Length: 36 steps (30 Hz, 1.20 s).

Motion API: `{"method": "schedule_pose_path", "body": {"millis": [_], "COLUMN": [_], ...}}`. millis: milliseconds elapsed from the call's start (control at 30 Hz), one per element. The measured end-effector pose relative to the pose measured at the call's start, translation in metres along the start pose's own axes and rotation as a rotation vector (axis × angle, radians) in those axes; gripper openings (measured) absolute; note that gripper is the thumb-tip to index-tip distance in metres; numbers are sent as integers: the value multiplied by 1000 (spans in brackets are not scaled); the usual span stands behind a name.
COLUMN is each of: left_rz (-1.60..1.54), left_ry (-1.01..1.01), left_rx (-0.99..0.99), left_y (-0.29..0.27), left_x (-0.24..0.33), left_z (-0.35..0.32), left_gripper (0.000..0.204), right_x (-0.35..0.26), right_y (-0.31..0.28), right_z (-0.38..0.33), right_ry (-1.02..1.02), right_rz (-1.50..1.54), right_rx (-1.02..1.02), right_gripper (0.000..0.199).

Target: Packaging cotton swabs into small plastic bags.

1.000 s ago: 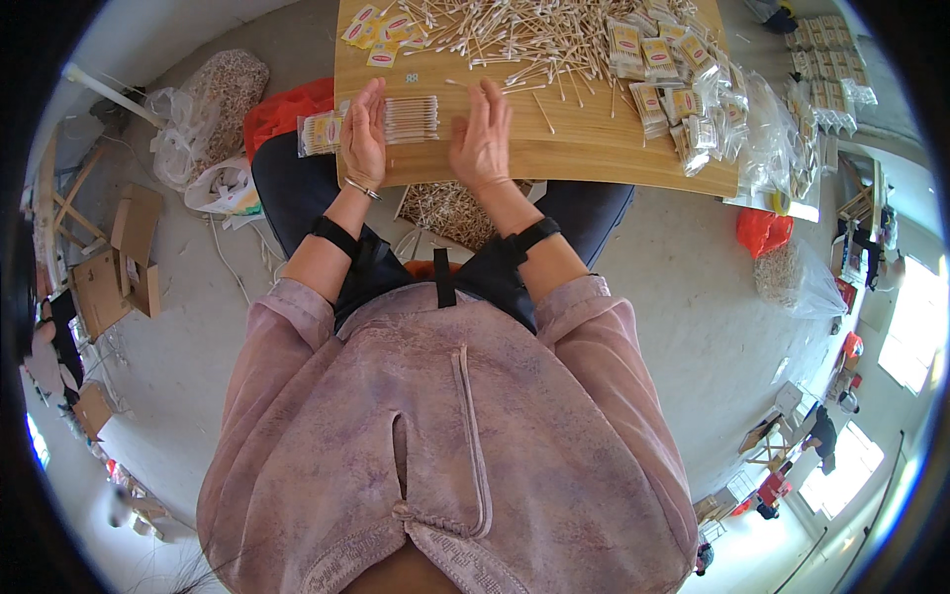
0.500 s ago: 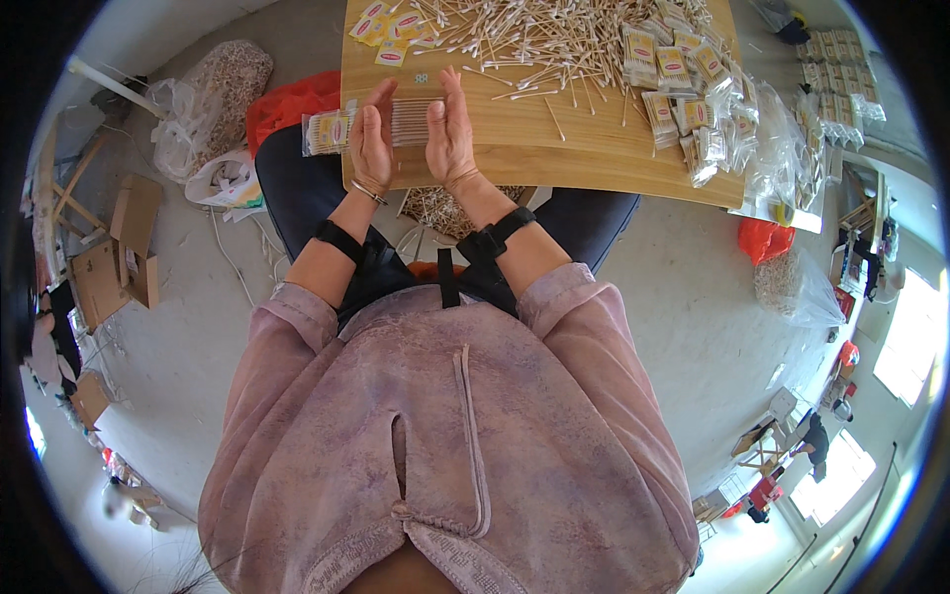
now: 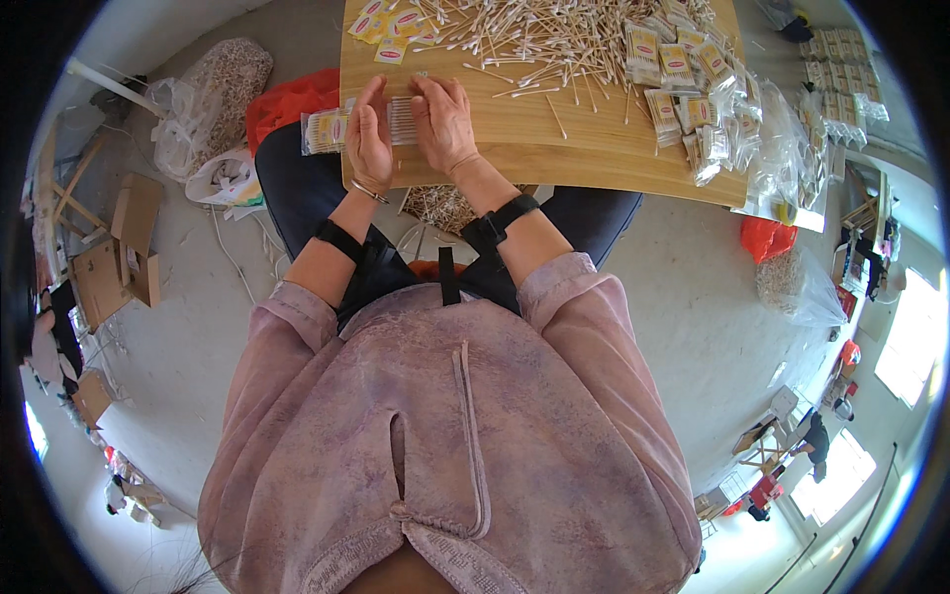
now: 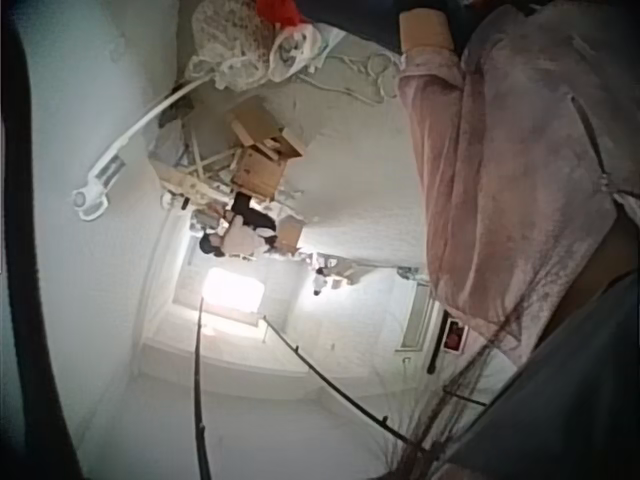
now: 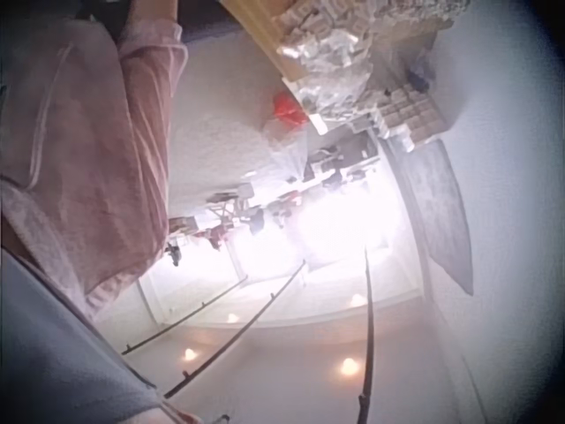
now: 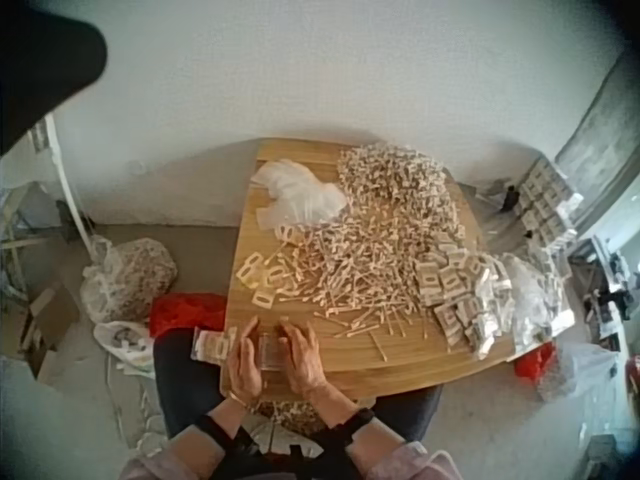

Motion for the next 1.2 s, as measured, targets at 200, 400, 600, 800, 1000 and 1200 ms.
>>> {"method": "schedule_pose_path", "body": {"millis": [200, 400, 600, 800, 1000, 1200], "left_rz": [77, 121, 149, 231, 185, 203], "left_ry": [23, 3, 2, 0, -20, -2], "left_rx": [-24, -30, -28, -37, -19, -6], "left_y": [1, 2, 4, 6, 5, 4], "left_x": [2, -1, 0, 1, -1, 0], "left_z": [1, 0, -1, 1, -1, 0], "left_gripper": [49, 49, 49, 50, 46, 46], "right_x": [-8, -9, 12, 3, 10, 12], "right_y": [3, -2, -10, -5, -5, -28], "right_z": [1, -1, -14, -14, -15, -23], "right_ry": [-18, -32, 131, 102, 135, -49], "right_rz": [6, 24, 534, 516, 589, 42], "right_rx": [-53, 4, 173, 137, 91, -28], "right_gripper": [28, 29, 49, 52, 50, 59]}}
Point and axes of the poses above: each hand's wrist, its own z-axis towards the middle knuckle, its own y-axis out of the palm, x = y × z, the point moved 9 cm from there along z, towards the middle knuckle, and after that the axes turned 4 degrees about -x, right-handed, at the moved point
